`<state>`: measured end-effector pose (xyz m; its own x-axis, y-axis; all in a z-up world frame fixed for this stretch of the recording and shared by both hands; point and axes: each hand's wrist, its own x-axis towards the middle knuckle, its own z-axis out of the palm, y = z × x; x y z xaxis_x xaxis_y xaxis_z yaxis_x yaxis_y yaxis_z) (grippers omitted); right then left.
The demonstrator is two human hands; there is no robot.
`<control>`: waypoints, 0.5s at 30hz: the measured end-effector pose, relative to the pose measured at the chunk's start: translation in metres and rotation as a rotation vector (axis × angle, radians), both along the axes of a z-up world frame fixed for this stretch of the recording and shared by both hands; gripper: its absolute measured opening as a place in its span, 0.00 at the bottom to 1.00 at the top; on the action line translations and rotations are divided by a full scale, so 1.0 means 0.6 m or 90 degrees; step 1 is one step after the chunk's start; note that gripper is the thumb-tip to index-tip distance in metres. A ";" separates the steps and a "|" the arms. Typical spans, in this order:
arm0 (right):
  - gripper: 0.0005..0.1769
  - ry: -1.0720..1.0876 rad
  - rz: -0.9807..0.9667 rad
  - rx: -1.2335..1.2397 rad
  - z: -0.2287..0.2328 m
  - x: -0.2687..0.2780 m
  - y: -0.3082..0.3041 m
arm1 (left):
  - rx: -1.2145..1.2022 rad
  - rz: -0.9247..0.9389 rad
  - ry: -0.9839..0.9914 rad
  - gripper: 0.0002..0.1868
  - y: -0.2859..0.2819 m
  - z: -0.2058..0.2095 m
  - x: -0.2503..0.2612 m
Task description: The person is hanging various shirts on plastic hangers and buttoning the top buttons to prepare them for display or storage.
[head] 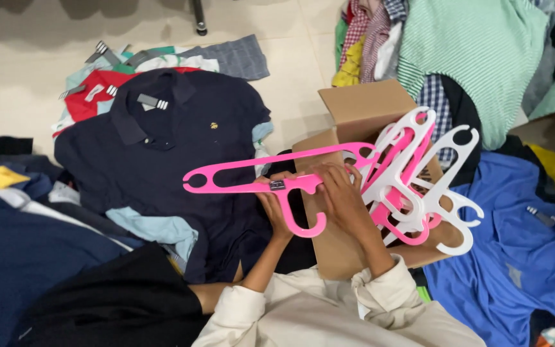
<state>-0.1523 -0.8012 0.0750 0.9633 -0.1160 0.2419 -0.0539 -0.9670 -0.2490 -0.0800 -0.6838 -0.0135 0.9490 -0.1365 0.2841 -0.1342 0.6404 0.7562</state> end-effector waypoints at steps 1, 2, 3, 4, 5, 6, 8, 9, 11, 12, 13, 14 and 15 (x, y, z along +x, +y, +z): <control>0.22 0.002 0.008 -0.004 0.003 0.002 0.002 | -0.004 0.008 0.002 0.21 0.006 -0.012 0.004; 0.20 -0.006 0.019 -0.014 0.007 0.004 0.005 | 0.000 0.035 0.008 0.18 0.012 -0.023 0.009; 0.17 -0.014 0.030 -0.023 0.011 0.006 0.007 | 0.005 0.061 0.015 0.15 0.019 -0.033 0.013; 0.17 -0.013 0.040 -0.026 0.010 0.008 0.010 | 0.002 0.070 0.016 0.15 0.031 -0.063 0.010; 0.14 -0.016 0.061 -0.032 0.008 0.010 0.013 | 0.187 0.137 -0.067 0.17 0.043 -0.093 0.006; 0.11 -0.018 0.080 -0.039 0.006 0.011 0.015 | 0.373 0.202 -0.148 0.22 0.054 -0.123 0.002; 0.14 -0.019 0.100 -0.040 -0.011 0.012 0.020 | 0.176 0.126 -0.026 0.19 0.068 -0.110 0.014; 0.18 -0.021 0.111 -0.038 -0.019 0.012 0.023 | -0.021 0.040 0.089 0.19 0.075 -0.105 0.021; 0.17 -0.039 0.142 0.012 -0.024 0.021 0.038 | 0.063 0.116 -0.054 0.37 0.092 -0.134 0.034; 0.17 -0.058 0.164 0.065 -0.028 0.025 0.048 | 0.151 0.182 -0.198 0.58 0.103 -0.150 0.041; 0.17 -0.056 0.171 0.065 -0.025 0.036 0.057 | 0.153 0.189 -0.195 0.58 0.119 -0.068 0.038; 0.17 -0.057 0.183 0.083 -0.024 0.046 0.067 | 0.155 0.162 -0.041 0.41 0.141 0.015 0.025; 0.17 -0.057 0.195 0.100 -0.023 0.056 0.077 | 0.154 0.134 0.114 0.25 0.170 0.098 0.000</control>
